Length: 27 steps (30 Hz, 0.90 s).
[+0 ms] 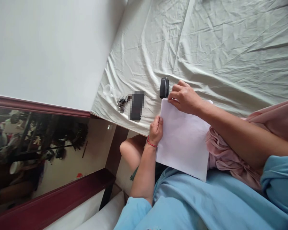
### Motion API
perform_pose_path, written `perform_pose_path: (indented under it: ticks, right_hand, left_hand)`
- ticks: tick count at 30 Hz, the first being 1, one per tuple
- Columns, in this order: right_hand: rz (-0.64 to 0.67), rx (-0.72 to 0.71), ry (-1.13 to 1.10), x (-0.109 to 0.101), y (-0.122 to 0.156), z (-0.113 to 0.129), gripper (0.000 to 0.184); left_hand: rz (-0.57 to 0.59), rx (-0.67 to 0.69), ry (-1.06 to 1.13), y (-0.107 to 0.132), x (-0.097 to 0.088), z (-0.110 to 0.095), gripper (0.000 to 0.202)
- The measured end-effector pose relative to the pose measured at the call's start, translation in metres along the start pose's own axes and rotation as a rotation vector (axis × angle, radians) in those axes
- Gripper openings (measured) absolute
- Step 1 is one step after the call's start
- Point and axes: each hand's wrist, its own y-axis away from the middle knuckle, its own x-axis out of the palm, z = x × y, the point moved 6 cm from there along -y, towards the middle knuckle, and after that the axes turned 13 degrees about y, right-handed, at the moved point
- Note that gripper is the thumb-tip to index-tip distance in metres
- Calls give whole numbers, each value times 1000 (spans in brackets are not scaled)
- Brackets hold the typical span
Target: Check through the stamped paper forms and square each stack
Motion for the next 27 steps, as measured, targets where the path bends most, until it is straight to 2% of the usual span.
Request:
perform_pose_path:
  ticks: [5, 10, 15, 22, 27]
  right_hand:
    - [-31, 15, 83, -4, 2, 9, 30]
    - [160, -41, 138, 4, 3, 21, 33]
    - [253, 2, 135, 7, 2, 18, 30]
    - [174, 111, 68, 5, -1, 8, 32]
    - [205, 159, 90, 3, 0, 6, 32]
  left_hand:
    - [-18, -20, 12, 4, 0, -1, 69]
    - [-45, -28, 52, 3, -3, 3, 71]
    - [-32, -34, 61, 2, -3, 3, 60]
    - [54, -64, -50, -1, -4, -18, 37]
    - [-8, -50, -83, 6, -3, -27, 42]
